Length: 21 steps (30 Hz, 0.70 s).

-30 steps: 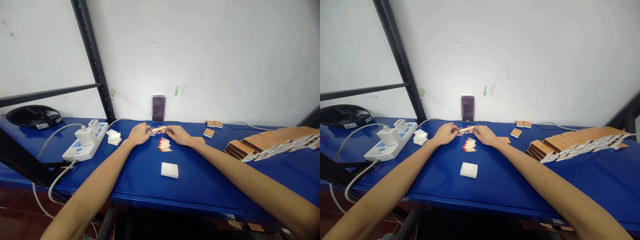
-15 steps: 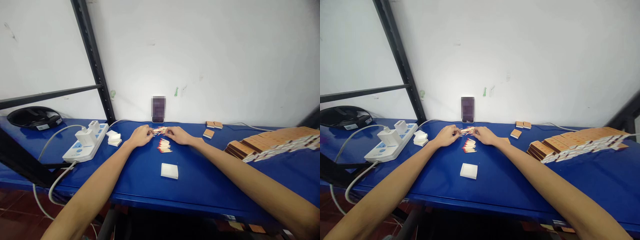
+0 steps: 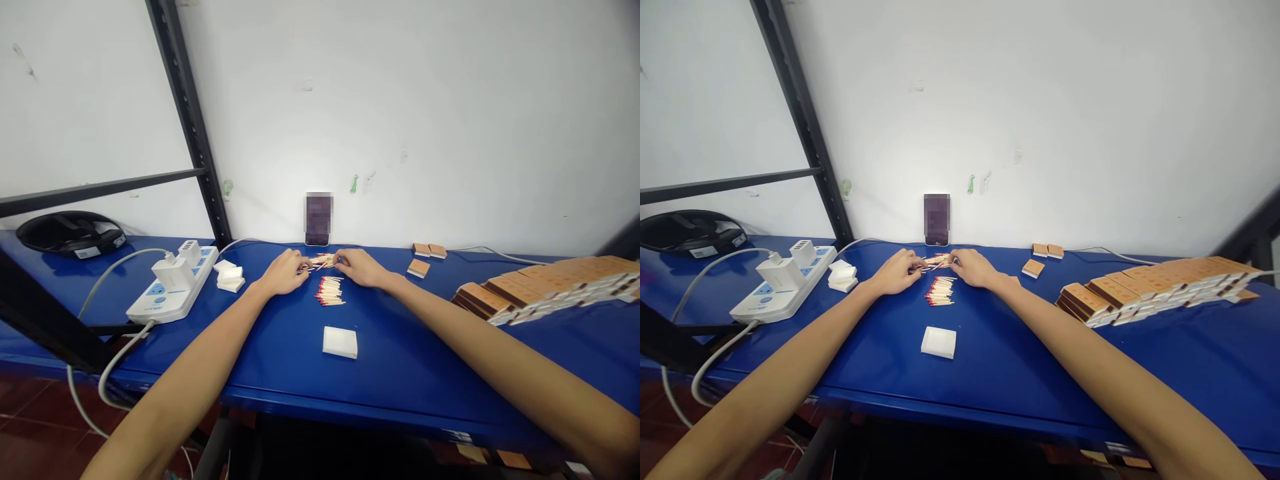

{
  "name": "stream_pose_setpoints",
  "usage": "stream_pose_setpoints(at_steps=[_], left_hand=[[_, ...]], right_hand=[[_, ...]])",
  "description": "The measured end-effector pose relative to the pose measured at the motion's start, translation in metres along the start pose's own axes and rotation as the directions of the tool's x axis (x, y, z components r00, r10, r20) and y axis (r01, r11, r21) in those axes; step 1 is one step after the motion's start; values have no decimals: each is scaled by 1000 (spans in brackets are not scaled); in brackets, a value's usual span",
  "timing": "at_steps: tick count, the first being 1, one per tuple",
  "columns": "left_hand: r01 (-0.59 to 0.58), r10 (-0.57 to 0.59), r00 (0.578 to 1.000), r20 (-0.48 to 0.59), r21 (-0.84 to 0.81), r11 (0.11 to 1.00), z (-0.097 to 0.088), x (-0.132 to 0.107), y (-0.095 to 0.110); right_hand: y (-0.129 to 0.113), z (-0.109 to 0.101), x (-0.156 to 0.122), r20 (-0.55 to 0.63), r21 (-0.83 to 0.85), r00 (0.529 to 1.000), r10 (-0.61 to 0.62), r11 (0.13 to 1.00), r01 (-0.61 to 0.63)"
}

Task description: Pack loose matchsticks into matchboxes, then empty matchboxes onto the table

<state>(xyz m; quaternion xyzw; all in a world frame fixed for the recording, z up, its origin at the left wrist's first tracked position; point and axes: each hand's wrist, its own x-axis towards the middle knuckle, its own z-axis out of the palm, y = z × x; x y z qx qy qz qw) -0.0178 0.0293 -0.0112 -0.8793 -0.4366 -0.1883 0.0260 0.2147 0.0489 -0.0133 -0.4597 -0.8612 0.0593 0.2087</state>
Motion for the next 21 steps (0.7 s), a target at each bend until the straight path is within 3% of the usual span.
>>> stream_pose_setpoints(at_steps=[6, 21], left_hand=[[24, -25, 999, 24, 23, 999, 4, -2, 2], [4, -4, 999, 44, 4, 1000, 5, -3, 6]], right_hand=[[7, 10, -2, -5, -98, 998, -58, 994, 57], [7, 12, -2, -4, -108, 998, -70, 992, 69]])
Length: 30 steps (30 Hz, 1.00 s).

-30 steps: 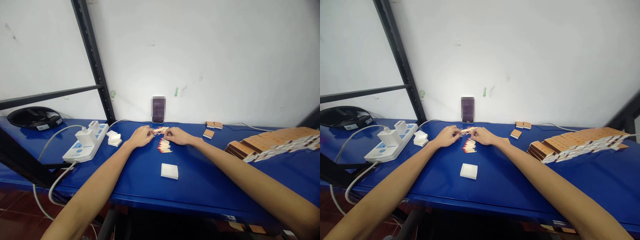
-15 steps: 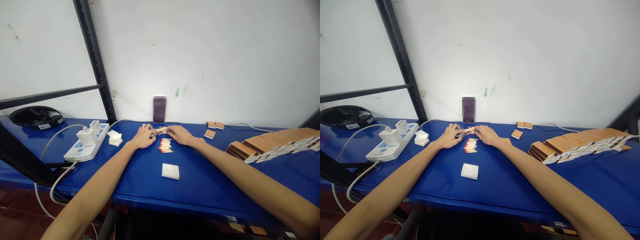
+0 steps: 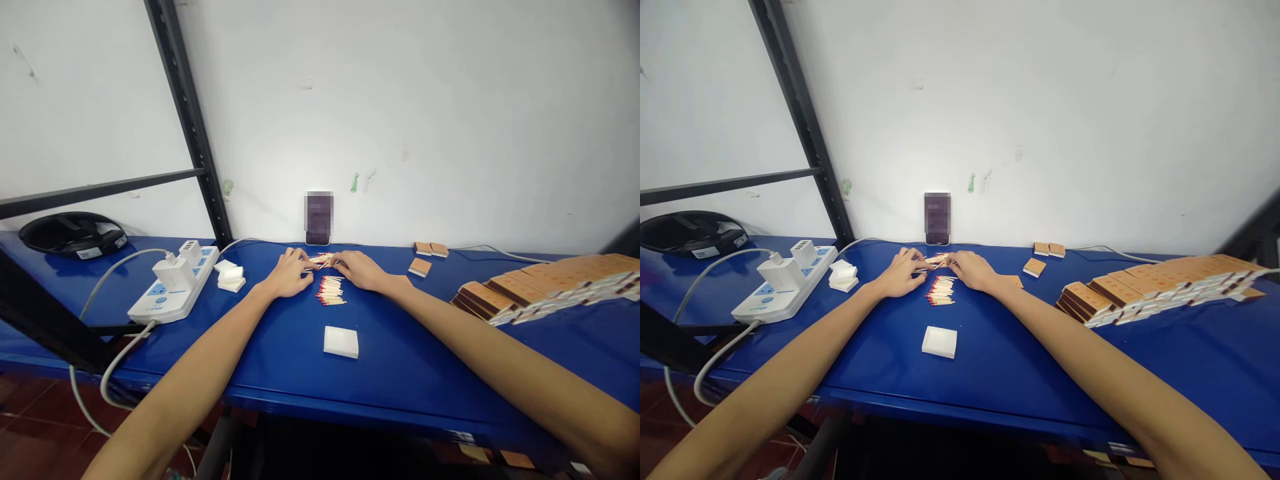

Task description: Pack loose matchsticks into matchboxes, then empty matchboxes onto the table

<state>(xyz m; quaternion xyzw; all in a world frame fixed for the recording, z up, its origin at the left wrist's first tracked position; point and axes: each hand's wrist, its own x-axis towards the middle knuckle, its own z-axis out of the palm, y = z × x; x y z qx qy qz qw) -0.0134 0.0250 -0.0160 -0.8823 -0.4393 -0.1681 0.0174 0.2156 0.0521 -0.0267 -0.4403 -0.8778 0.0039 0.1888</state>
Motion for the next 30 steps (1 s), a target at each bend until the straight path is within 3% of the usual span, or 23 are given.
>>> stream_pose_setpoints(at_steps=[10, 19, 25, 30], left_hand=[[-1, 1, 1000, -7, -9, 1000, 0, 1, -1], [-17, 16, 999, -51, -28, 999, -3, 2, 2], [-40, 37, 997, -63, -57, 998, -4, 1, 3], [-57, 54, 997, -53, -45, 997, -7, 0, 5]], right_hand=[[-9, -8, -1, 42, 23, 999, 16, 1000, -17], [-15, -23, 0, 199, 270, 980, 6, 961, -61], [-11, -20, 1, 67, 224, 995, 79, 970, -93], [-7, -10, -1, 37, 110, 999, 7, 994, -12]])
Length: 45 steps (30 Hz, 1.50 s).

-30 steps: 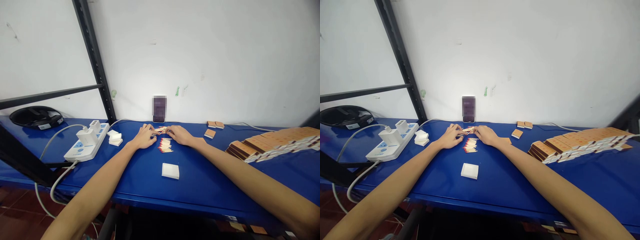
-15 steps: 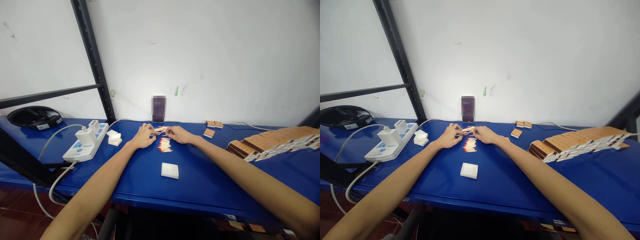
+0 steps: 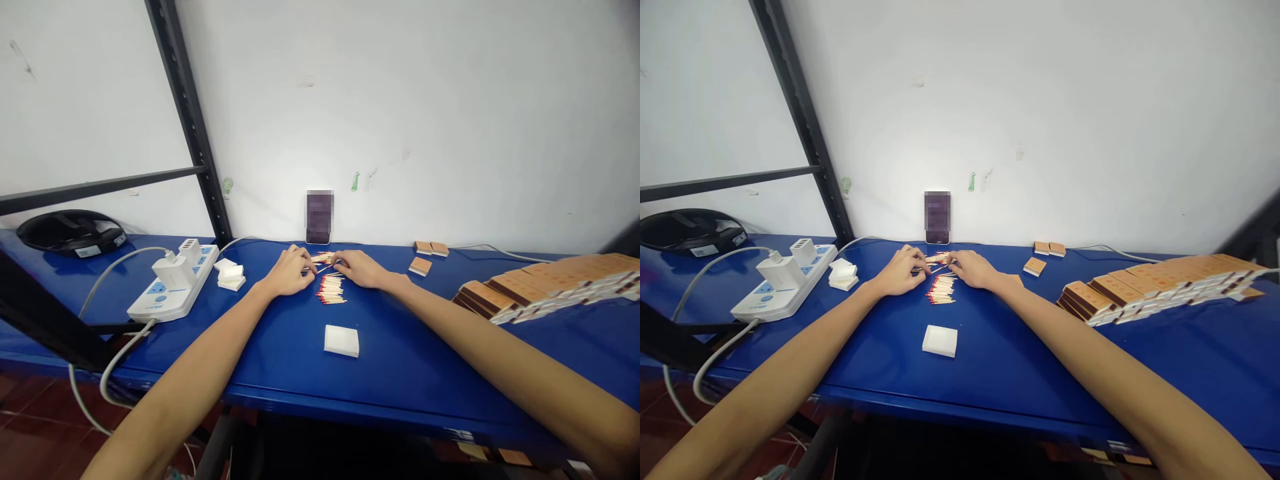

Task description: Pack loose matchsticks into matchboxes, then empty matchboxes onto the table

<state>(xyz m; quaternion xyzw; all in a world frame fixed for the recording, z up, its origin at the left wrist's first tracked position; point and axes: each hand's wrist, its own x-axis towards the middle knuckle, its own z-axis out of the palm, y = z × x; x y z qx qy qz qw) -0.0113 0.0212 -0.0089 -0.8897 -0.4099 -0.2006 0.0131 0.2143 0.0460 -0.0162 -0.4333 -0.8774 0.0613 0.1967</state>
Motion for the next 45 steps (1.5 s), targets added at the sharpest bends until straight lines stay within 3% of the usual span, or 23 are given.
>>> stream_pose_setpoints(at_steps=[9, 19, 24, 28, 36, 41, 45], left_hand=[[-25, 25, 1000, -4, 24, 999, -2, 0, 0], [-43, 40, 998, 46, 63, 997, 3, 1, 3], [-58, 57, 995, 80, 11, 998, 4, 2, 4], [-60, 64, 994, 89, -49, 997, 6, 3, 3], [6, -6, 1000, -2, -50, 999, 5, 1, -5], [22, -22, 1000, -23, -21, 1000, 3, 1, -5], [31, -31, 999, -24, -12, 999, 2, 0, -5]], right_hand=[[-1, 0, 0, 25, -13, 1000, -3, 1000, 4], [-8, -11, 1, 113, 136, 991, -68, 989, 52], [2, -13, 2, -25, 23, 997, 73, 997, -72], [9, -8, 1, 14, -83, 996, 89, 993, -88], [11, 3, 7, -7, -157, 999, 34, 987, -34], [13, 9, 10, -18, -110, 1000, 18, 994, -20], [7, 0, 9, 44, -34, 998, 47, 998, -45]])
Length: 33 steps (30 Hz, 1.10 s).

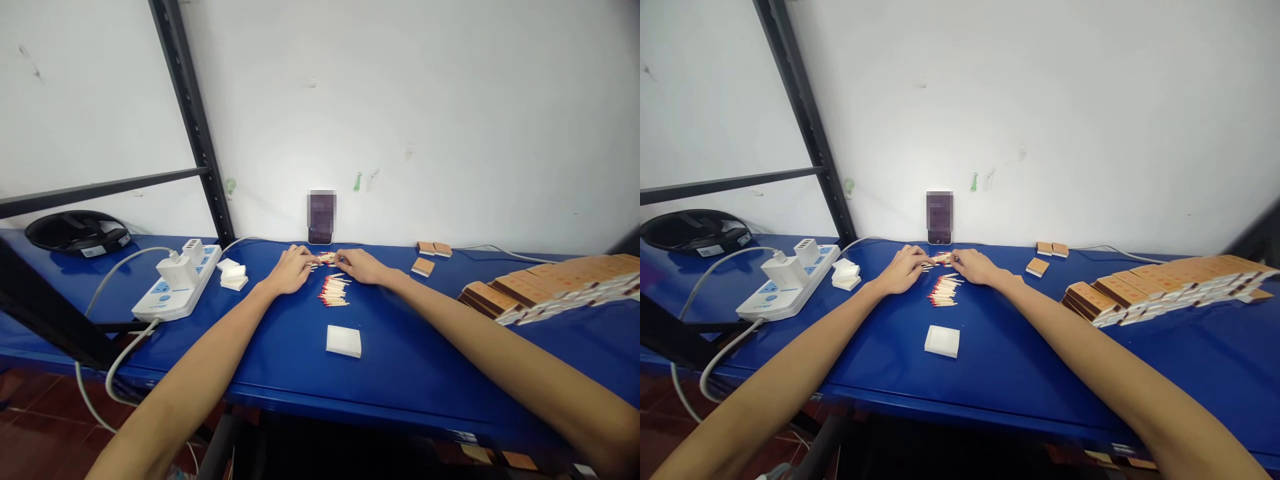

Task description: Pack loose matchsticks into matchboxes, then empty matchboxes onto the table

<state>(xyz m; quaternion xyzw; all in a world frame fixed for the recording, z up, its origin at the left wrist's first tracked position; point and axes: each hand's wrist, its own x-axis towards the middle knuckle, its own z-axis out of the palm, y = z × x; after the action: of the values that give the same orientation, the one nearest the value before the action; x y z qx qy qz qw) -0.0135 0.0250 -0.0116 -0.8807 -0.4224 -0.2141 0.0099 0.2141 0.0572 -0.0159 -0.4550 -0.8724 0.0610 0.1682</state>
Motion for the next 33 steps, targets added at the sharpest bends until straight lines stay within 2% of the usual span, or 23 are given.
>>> stream_pose_setpoints(at_steps=[4, 7, 10, 13, 22, 33], left_hand=[[-4, 4, 1000, -5, 5, 1000, 0, 0, -1], [-9, 9, 1000, -7, 11, 1000, 1, 0, -1], [-7, 7, 1000, -8, 16, 1000, 1, 0, -1], [-3, 3, 1000, -12, 18, 1000, 1, 0, -1], [1, -1, 1000, -12, 15, 1000, 1, 1, -1], [1, -1, 1000, -12, 13, 1000, 1, 1, -2]], right_hand=[[-8, -15, -1, 125, 125, 992, -28, 992, 13], [-8, -17, 1, 56, 127, 998, -5, 992, -2], [-2, -7, 6, -52, 61, 999, -2, 998, 5], [4, 3, 9, -90, -9, 996, -22, 1000, 22], [5, 8, 8, -108, -64, 993, -44, 997, 37], [1, -3, 5, 1, 93, 1000, -19, 995, 19]])
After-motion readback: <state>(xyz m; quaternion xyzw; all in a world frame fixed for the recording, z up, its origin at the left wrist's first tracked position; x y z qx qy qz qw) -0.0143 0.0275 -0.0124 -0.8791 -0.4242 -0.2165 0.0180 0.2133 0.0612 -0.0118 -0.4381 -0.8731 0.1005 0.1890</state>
